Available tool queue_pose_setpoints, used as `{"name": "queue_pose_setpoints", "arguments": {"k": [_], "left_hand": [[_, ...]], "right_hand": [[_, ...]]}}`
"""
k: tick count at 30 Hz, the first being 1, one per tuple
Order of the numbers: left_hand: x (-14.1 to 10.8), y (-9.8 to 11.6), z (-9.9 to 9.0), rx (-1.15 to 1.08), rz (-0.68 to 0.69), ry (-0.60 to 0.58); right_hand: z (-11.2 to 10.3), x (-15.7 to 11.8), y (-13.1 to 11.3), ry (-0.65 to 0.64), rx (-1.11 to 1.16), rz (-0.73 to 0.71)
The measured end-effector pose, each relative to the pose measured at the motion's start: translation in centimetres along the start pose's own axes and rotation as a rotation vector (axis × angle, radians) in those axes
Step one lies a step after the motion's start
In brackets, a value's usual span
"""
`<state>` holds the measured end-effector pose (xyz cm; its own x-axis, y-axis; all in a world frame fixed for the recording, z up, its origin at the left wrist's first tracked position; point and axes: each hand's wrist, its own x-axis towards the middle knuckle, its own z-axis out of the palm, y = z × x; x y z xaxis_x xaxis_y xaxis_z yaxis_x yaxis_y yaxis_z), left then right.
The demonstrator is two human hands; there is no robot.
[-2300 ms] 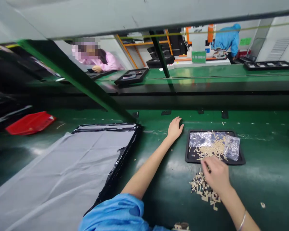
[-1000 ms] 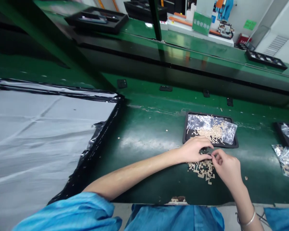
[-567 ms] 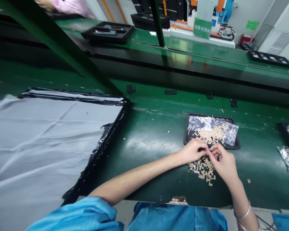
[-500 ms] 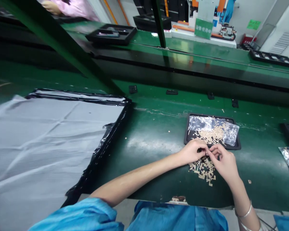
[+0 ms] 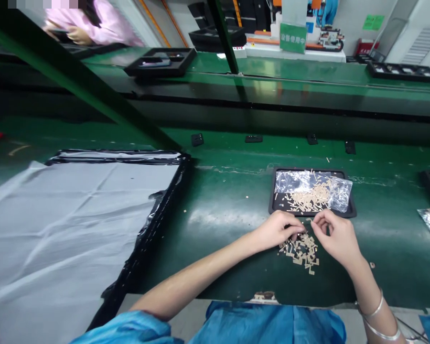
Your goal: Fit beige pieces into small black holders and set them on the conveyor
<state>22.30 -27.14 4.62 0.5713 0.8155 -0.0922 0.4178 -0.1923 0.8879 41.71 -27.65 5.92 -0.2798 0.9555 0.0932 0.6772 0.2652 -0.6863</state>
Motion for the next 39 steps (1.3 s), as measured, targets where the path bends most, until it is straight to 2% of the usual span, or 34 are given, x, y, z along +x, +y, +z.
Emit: {"name": "queue_pose_setpoints", "arguments": {"k": [3,6,11,13,16,19,21,24,26,29,33,39], "left_hand": [[-0.3,0.4,-0.3,0.215,-0.032,-0.132],[-0.4,0.7,-0.3,0.353,0.046,-0.198],[0.3,0.6,-0.9,0.285,0.099,-0.234],[0.5,0.6,-1.5,0.250,0.160,-0.244],[0.3,0.8,-2.3,0.319,0.303,-0.308],[0.3,1.1,-2.8,0.357,0.318,-0.347],[0.8,0.9,-3.0,0.262,0.251,-0.237],[2.3,0.0,-2.8,0.063,0.121,0.131],[3.2,-0.8,-2.6,-0.038,0.090,0.256],[4.0,-1.6,-2.4,-0.109,0.139,0.225],[3.9,-1.8,-2.3,-0.105,0.163,0.178],[3.5,-1.8,-2.4,-0.156,0.186,0.210]], "right_hand": [[-0.3,1.1,0.1,0.027,0.061,0.042],[-0.2,2.5,-0.1,-0.008,0.095,0.046],[0.8,4.2,-0.2,-0.004,0.097,0.036],[1.2,4.4,0.0,0.011,0.111,0.030],[1.6,4.4,0.6,0.052,0.148,0.047],[1.6,4.2,1.0,0.115,0.168,0.078],[1.5,4.1,1.1,0.147,0.185,0.092],[1.5,4.1,1.1,0.129,0.262,0.097],[1.5,4.1,1.1,0.087,0.304,0.093],[1.6,4.1,1.1,0.043,0.312,0.084],[1.8,4.1,1.3,0.045,0.320,0.077],[2.4,3.8,1.1,0.215,0.221,0.073]]}}
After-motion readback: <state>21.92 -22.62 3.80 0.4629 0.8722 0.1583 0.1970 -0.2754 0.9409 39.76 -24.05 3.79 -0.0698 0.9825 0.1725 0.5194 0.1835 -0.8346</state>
